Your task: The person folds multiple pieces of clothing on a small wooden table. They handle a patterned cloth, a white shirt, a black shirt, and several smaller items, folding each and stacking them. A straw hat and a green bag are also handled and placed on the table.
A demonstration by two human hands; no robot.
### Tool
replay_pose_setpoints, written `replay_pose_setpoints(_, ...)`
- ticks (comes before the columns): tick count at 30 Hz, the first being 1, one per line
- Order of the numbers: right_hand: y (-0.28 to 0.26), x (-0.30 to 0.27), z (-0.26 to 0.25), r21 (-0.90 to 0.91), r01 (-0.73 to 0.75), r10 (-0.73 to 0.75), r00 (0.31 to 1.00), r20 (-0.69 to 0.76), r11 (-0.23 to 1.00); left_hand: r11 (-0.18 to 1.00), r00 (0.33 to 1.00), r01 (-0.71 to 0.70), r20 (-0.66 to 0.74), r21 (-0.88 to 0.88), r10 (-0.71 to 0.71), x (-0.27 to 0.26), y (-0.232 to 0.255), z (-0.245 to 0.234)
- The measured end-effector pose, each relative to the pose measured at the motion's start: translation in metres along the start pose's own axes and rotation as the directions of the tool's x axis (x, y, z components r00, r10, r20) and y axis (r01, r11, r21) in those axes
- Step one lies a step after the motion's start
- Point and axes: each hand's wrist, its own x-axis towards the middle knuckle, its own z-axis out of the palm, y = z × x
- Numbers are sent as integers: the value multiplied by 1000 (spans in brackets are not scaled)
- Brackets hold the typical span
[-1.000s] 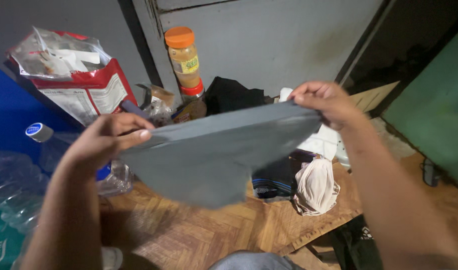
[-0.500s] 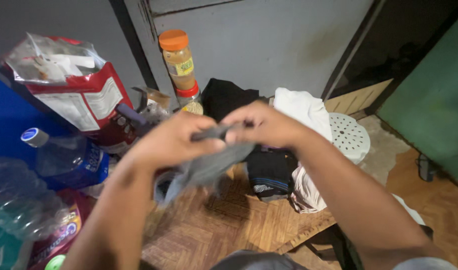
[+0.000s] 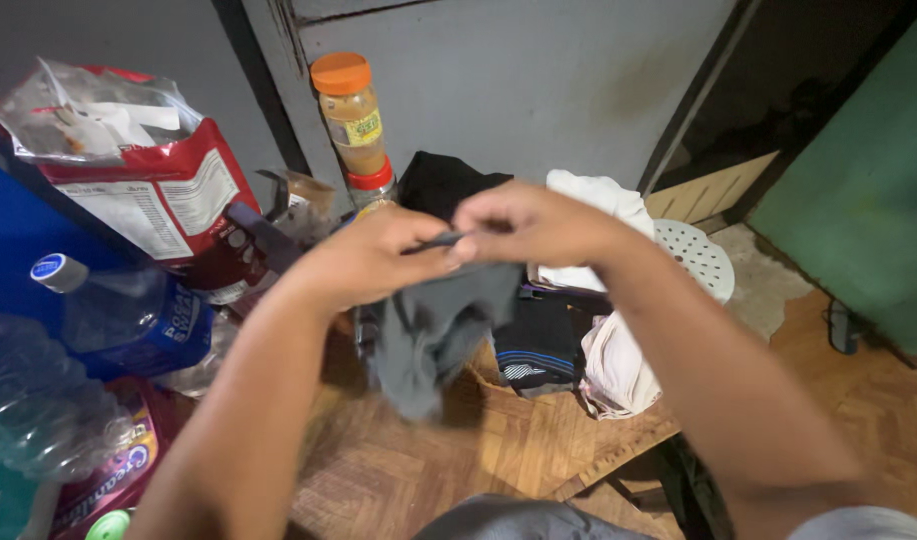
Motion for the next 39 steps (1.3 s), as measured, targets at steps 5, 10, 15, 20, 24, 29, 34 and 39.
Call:
replay_pose_setpoints(5,43,-57,-55,241,23,23,982,-190,970,847,976,181,-12,-500,-216,-46,-31,-35)
replay_pose_setpoints(10,86,-93,-91,605,-10,272,899,-343,796,833,979,66,-124,-549,-159,-104,-74,-79)
replay_pose_setpoints(15,100,-102,-96,551,9,189,935,-301,834,658,978,-178,-207,-732,34,-127,-74,-107)
replay_pose_setpoints(20,85,-107,-94,77,-445,449,857,-253,892,855,800,389,-334,-344,-499,-125,-23,-102)
replay_pose_setpoints(24,67,-105,-85,-347,-500,419,862,-286,793,438,793,561,-303,703,-528,-113,8,-86)
replay_pose_setpoints(29,62,-118,-78,-101,-287,227,892,-391,952,345,876,481,-423,806,-233,-115,14,-80)
replay_pose_setpoints(34,88,-133,-73,-44,-321,253,817,-518,946,435,830,534,-549,725,-104,-129,10,-82)
replay_pose_setpoints(39,106,-163,-61,421,144,44,912,-407,896,827,853,431,-462,362,-242,-174,-10,-80)
